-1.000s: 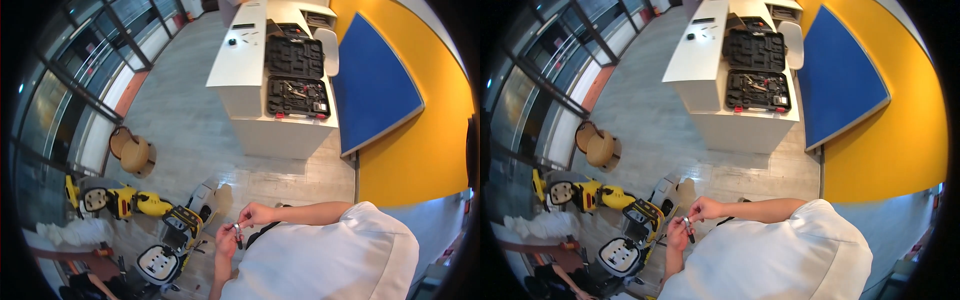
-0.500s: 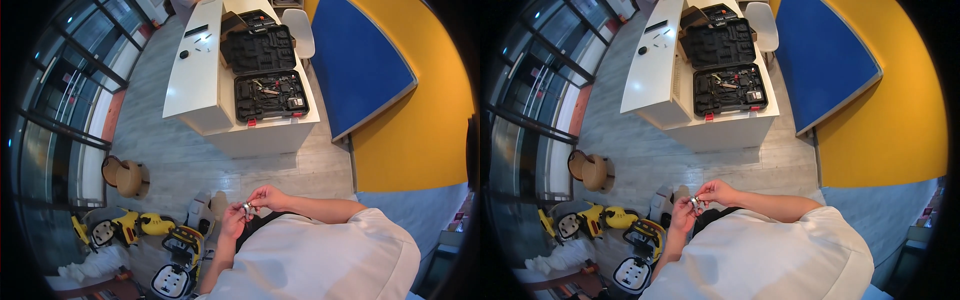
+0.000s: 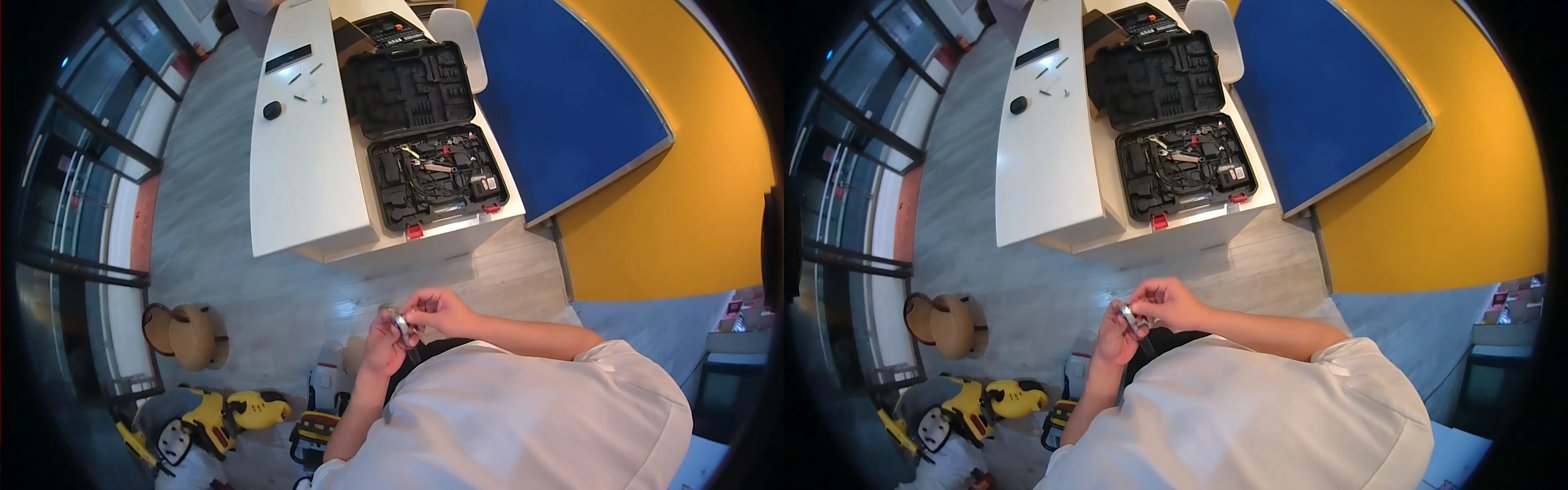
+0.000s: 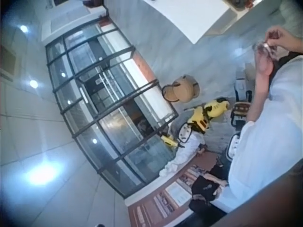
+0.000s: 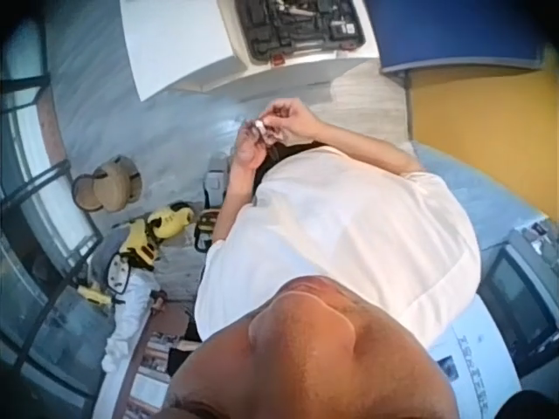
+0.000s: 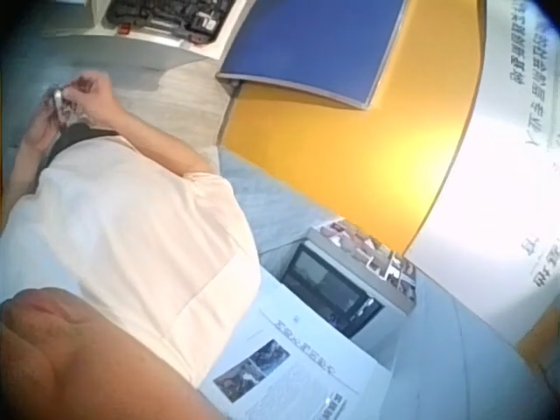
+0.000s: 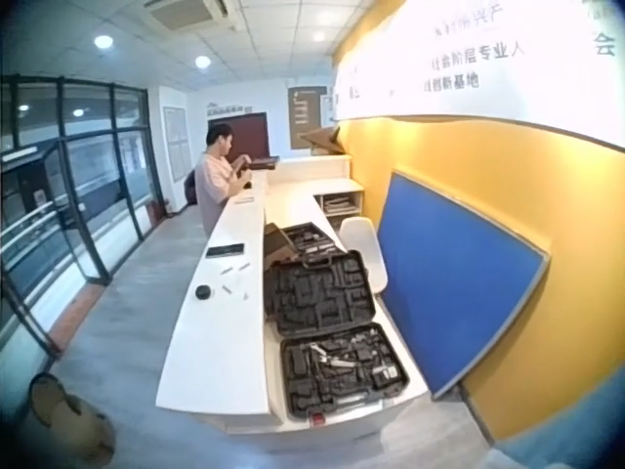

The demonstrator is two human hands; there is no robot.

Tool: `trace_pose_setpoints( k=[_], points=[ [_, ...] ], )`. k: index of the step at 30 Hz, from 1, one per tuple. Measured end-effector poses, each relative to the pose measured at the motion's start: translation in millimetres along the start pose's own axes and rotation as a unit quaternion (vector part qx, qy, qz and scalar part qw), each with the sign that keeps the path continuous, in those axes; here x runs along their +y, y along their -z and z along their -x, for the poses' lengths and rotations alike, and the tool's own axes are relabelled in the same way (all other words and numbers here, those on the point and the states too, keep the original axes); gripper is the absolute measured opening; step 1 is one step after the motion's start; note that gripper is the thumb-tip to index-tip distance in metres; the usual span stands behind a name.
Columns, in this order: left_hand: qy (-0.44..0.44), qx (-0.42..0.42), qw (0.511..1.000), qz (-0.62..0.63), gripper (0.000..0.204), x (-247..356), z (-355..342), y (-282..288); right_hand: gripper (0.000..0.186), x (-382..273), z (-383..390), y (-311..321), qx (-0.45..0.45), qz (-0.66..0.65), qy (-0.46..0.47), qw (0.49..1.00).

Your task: Repairing and assembling components of a small electric scooter.

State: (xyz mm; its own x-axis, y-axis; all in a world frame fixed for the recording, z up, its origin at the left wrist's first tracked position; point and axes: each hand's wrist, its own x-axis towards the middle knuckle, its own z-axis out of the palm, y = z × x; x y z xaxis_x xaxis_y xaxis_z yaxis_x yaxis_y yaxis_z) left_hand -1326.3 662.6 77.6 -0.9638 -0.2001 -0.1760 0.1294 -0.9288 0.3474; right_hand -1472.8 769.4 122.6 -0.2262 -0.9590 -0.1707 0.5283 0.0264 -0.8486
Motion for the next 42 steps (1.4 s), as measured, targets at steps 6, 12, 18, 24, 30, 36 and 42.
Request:
trace_pose_setpoints(
  k=[6, 12, 18, 24, 30, 36, 42],
  points=[
    [-0.030, 0.061, 0.991, -0.112, 0.010, 74.6, -51.4, -13.3, 0.016, -15.2, -65.0, 2.1, 0.134, 0.048, 0.004, 0.990],
    [-0.052, 0.055, 0.956, -0.285, 0.022, 107.9, -96.8, -56.0, 0.039, -43.6, -80.5, 1.0, 0.139, -0.050, 0.058, 0.987],
    [-0.196, 0.028, 0.847, -0.493, 0.014, 119.4, -151.4, -95.4, 0.056, -76.1, -94.3, 28.2, 0.092, -0.071, 0.129, 0.985],
    [-0.136, -0.002, 0.751, -0.646, 0.024, 132.2, -181.3, -104.6, 0.029, -83.7, -118.8, 84.1, 0.122, -0.142, 0.022, 0.982],
    [-0.064, 0.050, 0.731, -0.678, 0.021, 142.8, -164.2, -89.2, 0.037, -42.4, -163.9, 213.0, 0.304, 0.345, -0.021, 0.888],
    [-0.055, 0.038, 0.759, -0.648, 0.017, 135.0, -118.2, -82.1, 0.045, -42.6, -213.2, 291.4, 0.197, 0.671, -0.120, 0.704],
    [-0.064, 0.314, 0.752, -0.576, 0.016, 96.4, -44.0, -3.3, 0.048, -6.8, -234.5, 334.6, 0.123, 0.773, -0.082, 0.617]
  ],
)
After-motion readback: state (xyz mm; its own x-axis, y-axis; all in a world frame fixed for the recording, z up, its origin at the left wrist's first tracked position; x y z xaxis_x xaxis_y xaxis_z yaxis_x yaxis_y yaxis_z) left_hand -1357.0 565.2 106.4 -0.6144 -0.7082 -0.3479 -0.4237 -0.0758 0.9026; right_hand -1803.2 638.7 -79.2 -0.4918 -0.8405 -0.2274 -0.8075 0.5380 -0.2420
